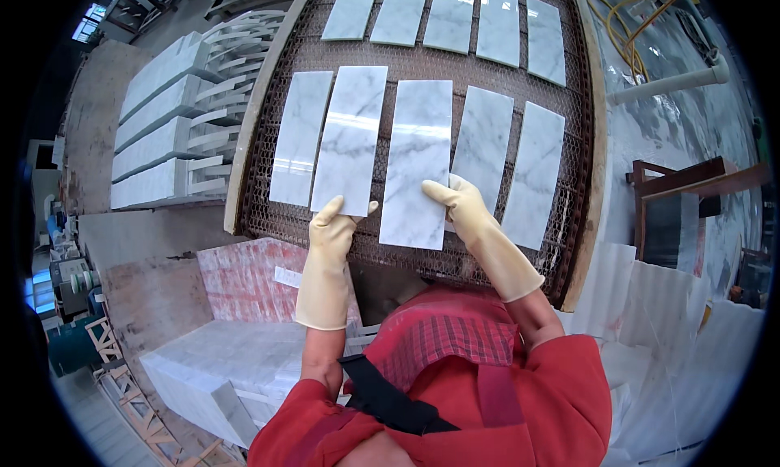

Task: The person picks up rectangular white tiles from a stack and places them one by one onto a metal mesh conveyor belt. They arrange the tiles in neat rows, filling the available space on the belt.

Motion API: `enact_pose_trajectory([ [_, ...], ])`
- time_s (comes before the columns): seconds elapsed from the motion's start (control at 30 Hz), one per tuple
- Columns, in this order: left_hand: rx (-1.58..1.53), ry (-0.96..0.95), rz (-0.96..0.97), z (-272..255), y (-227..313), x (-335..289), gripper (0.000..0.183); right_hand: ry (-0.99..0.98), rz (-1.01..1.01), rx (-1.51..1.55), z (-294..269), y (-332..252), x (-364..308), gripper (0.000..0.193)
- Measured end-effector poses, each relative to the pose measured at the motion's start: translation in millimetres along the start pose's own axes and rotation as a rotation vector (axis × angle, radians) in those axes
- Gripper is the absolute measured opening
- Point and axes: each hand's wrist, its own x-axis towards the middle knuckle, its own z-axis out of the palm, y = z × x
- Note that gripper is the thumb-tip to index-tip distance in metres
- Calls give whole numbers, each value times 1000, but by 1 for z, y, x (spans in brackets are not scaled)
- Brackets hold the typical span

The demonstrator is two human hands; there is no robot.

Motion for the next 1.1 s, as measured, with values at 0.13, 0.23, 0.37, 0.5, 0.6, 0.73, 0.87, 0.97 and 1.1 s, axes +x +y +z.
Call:
enact_pose_trajectory([
  [0.13, -180, -229, -64, -56, 0, 20, 50, 69, -43, -53, 2, 1, 35, 26],
  [0.23, -271, -407, -142, -52, 5, 21, 50, 115, -54, -84, 4, 3, 55, 27],
  [0.37, -187, 74, -173, -7, 10, 17, 47, 209, 10, -247, 11, -5, 59, 24],
  [0.5, -49, 227, -121, -23, 4, 12, 49, 218, 15, -273, 5, 7, 71, 21],
  [0.6, -46, 250, -232, -15, 12, 15, 56, 211, 5, -198, 7, 10, 69, 21],
  [0.73, -99, 271, -266, -29, 12, 19, 63, 208, 7, -202, 7, 12, 68, 24],
  [0.87, -610, 71, -500, -84, 16, 31, 59, 238, 2, -268, 4, 13, 64, 36],
  [0.97, -294, -262, -314, -104, 1, 32, 56, 328, -22, -398, 19, 4, 41, 49],
  [1.1, -36, 33, -331, -73, 3, 38, 60, 346, -115, -562, -1, 18, 27, 59],
])
